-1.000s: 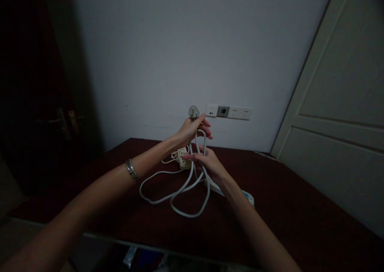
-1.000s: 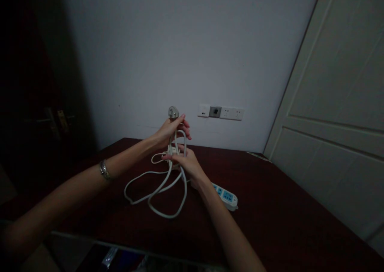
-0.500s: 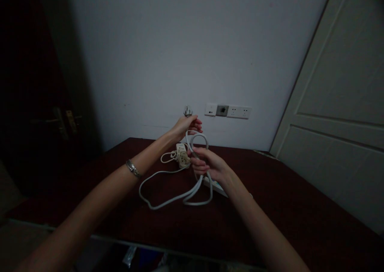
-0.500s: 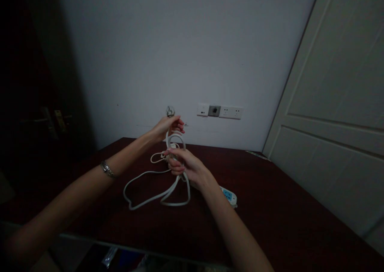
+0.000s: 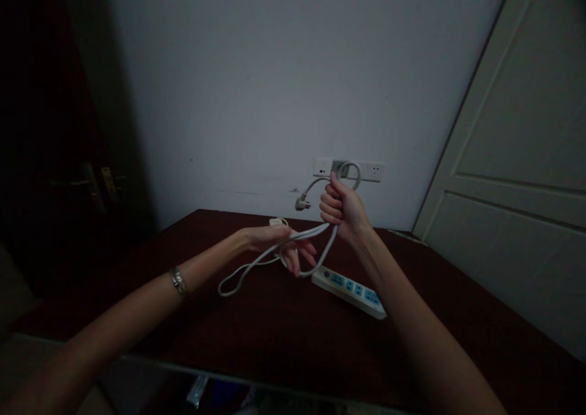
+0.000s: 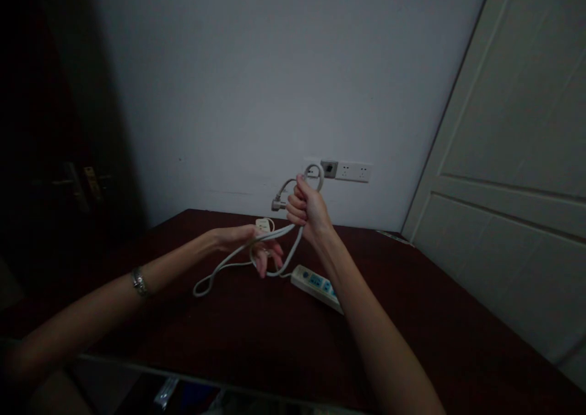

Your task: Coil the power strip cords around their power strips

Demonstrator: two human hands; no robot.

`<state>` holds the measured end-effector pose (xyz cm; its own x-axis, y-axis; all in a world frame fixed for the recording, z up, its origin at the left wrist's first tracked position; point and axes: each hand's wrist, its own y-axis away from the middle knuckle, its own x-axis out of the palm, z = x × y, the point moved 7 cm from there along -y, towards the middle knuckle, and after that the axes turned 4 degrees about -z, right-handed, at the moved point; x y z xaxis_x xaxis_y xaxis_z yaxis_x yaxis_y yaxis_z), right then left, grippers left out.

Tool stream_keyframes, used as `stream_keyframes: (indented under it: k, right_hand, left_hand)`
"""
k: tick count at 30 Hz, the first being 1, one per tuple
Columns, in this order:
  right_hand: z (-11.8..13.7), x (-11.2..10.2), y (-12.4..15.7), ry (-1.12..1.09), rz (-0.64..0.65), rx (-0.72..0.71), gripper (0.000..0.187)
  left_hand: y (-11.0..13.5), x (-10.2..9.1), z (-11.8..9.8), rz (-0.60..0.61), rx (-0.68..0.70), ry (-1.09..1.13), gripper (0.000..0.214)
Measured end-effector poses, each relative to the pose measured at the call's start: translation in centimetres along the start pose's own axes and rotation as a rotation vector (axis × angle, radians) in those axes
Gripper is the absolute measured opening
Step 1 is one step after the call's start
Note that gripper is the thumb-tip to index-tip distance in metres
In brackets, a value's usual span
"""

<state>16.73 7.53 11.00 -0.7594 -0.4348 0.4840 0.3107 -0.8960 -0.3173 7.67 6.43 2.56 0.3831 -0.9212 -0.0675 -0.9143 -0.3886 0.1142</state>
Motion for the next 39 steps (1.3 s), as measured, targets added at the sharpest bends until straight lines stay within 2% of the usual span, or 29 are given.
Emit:
stream_keyframes:
  k: [2, 4, 7, 11, 16, 20, 23, 26, 29, 31, 34, 39]
  right_hand:
    - [0.6, -0.5, 0.2, 0.019, 0.002, -0.029, 0.049]
    - [0.7, -0.9, 0.4, 0.042, 0.003, -0.037, 0.050]
    - [0.5, -1.4, 0.4, 0.038, 0.012, -0.046, 0.050]
    - [0.2, -1.6, 0.2, 0.046, 0.027, -0.060, 0.047]
    - [-1.2, -0.6, -0.3, 0.074, 0.061, -0.052, 0.036]
    - [-1.7, -0.3, -0.9, 0.058, 0.067, -0.090, 0.025]
    - [-1.2, -1.1, -0.9, -0.034, 0.089, -0.089, 0.018]
    - [-0.6, -2.5, -0.4, -0.184, 0.114, -0.052, 0.026]
    - [0.5, -4.4, -0.2, -0.291, 0.092, -0.100, 0.054]
    - [1.0, -5.5, -0.3, -0.333, 0.071, -0.138, 0.056]
    - [1.3, -6.2, -1.0, -0.376, 0.060, -0.153, 0.031]
    - [0.9, -4.5, -2.0, -0.305, 0.079, -0.129, 0.022]
  left_hand:
    - [1.2, -0.7, 0.6, -0.007, 0.063, -0.097, 0.047]
    - [2.1, -1.8, 0.9, -0.087, 0.135, -0.115, 0.033]
    - [2.7, -2.7, 1.3, -0.174, 0.154, -0.089, 0.030]
    - [2.3, -1.8, 0.5, -0.136, 0.147, -0.157, 0.040]
    - [-0.5, -0.5, -2.3, -0.244, 0.172, -0.375, 0.031]
    - [-3.2, 2.2, -2.1, -0.115, 0.187, -0.144, 0.025]
    - [-3.7, 2.8, -1.3, -0.134, 0.225, 0.024, 0.022]
    - [-3.0, 2.4, -1.0, -0.170, 0.298, 0.111, 0.021]
    - [-2.2, 1.9, -0.9, -0.135, 0.314, 0.162, 0.020]
    - [-1.9, 2.1, -0.5, -0.047, 0.261, 0.178, 0.020]
    - [-1.8, 3.3, 0.4, 0.115, 0.124, 0.156, 0.022]
    - [-2.7, 5.6, 1.2, 0.240, -0.045, 0.085, 0.026]
